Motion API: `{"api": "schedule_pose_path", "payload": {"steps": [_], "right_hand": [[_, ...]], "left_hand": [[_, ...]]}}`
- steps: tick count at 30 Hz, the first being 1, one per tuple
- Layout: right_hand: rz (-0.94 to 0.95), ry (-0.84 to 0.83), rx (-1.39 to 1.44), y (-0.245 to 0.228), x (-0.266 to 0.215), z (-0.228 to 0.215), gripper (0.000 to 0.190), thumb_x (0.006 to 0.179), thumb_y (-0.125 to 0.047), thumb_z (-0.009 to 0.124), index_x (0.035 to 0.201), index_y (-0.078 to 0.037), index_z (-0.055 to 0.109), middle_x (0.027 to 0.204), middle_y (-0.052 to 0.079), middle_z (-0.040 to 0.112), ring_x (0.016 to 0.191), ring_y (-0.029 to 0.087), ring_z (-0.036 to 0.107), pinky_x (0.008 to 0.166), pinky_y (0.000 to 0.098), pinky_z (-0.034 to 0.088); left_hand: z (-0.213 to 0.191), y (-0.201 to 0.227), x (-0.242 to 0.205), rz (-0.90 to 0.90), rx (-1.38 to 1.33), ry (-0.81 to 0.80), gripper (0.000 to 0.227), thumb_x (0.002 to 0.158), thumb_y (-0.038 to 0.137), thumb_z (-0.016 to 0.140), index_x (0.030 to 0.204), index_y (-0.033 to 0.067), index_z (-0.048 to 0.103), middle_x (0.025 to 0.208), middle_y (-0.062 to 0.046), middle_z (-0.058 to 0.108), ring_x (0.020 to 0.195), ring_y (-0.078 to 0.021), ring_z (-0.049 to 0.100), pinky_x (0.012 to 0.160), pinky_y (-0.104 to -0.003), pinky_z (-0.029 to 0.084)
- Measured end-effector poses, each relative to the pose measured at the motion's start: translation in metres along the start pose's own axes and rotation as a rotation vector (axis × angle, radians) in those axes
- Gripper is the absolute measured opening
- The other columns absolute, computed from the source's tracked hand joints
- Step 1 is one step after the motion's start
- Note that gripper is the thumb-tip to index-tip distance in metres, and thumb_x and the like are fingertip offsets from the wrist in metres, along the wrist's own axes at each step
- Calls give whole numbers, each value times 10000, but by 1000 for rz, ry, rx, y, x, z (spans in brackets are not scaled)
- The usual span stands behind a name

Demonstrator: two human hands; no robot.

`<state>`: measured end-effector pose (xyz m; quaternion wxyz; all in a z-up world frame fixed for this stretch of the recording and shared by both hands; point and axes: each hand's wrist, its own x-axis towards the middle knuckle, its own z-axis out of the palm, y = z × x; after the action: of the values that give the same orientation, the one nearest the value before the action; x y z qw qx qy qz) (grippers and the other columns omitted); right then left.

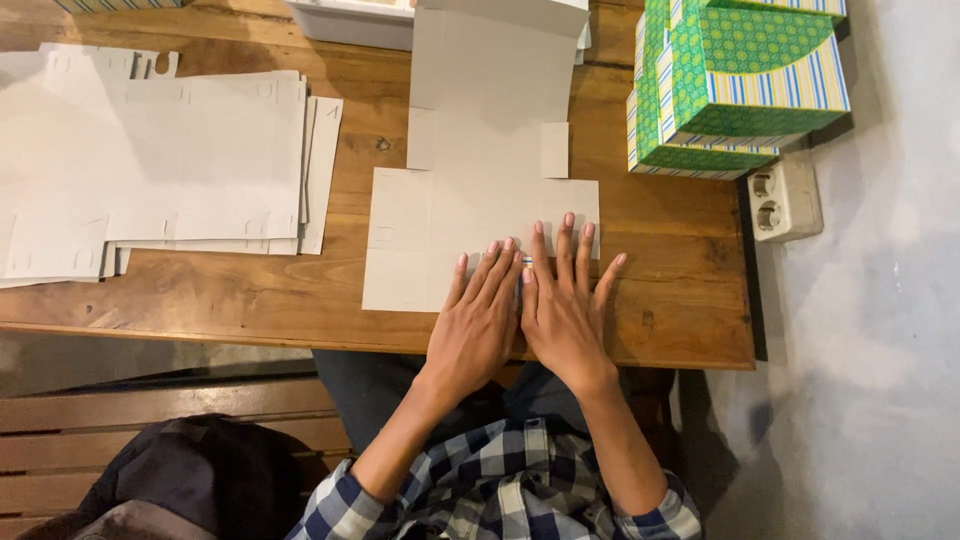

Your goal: The person folds and assembles flat cardboard pieces into small decorative boxes using patterned paper. They fold flaps, align edges, and stack completed boxes on the table.

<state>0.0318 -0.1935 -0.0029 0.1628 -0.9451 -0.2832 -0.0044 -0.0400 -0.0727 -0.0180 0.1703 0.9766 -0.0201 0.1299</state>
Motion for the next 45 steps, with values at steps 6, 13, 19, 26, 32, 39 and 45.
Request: {"api": "schedule_pose_path", "payload": {"steps": [6,13,19,26,32,39,45], "right_hand": [[-4,-11,-6,-3,-26,-5,549,1120,-295,273,1639,-115,281,1714,224,110,1571,421,25,1146,723,-102],[-9,-1,28,-9,-58,-8,547,1110,-277,308,1631,-110,297,1714,209,121,1568,414,13,1153,698,-114],[-33,89,67,-13,-75,-13,527,1105,-321,333,1583,-104,381,1686,171,250,1583,370,138,1244,629,49],[-36,81,58,-12,-83,-11,527,1096,-322,357,1583,-125,393,1702,158,204,1587,372,121,1234,656,42],[-45,56,11,-12,-67,-15,541,1098,-349,301,1579,-121,397,1703,165,181,1582,387,86,1200,700,-10],[-20,29,79,-10,-46,-7,559,1112,-399,315,1576,-104,415,1720,191,125,1574,411,11,1159,687,-133],[-12,-4,72,-6,-27,-4,578,1116,-432,294,1606,-136,370,1730,171,81,1574,407,-10,1147,698,-144]], "left_hand": [[-4,3,-1,-1,-12,11,567,1022,139,450,1572,19,387,1673,-140,332,1568,-271,255,1279,-479,89],[-5,3,0,9,-15,29,580,1017,145,430,1581,23,375,1668,-137,342,1565,-270,263,1278,-475,93],[0,-4,-2,77,93,27,564,1100,225,370,1619,29,266,1697,-128,252,1587,-258,189,1299,-482,136],[2,-5,-3,89,100,33,600,1080,240,403,1618,19,254,1698,-139,250,1587,-269,202,1301,-486,135],[5,-7,-2,98,118,29,610,1073,220,413,1625,28,238,1706,-134,220,1593,-270,172,1305,-491,117],[4,-2,-1,19,-28,21,599,994,130,464,1580,30,387,1681,-134,322,1577,-265,227,1275,-481,73],[4,-4,-1,17,-35,15,586,1001,139,469,1574,41,399,1676,-126,332,1575,-261,229,1277,-477,69]]}}
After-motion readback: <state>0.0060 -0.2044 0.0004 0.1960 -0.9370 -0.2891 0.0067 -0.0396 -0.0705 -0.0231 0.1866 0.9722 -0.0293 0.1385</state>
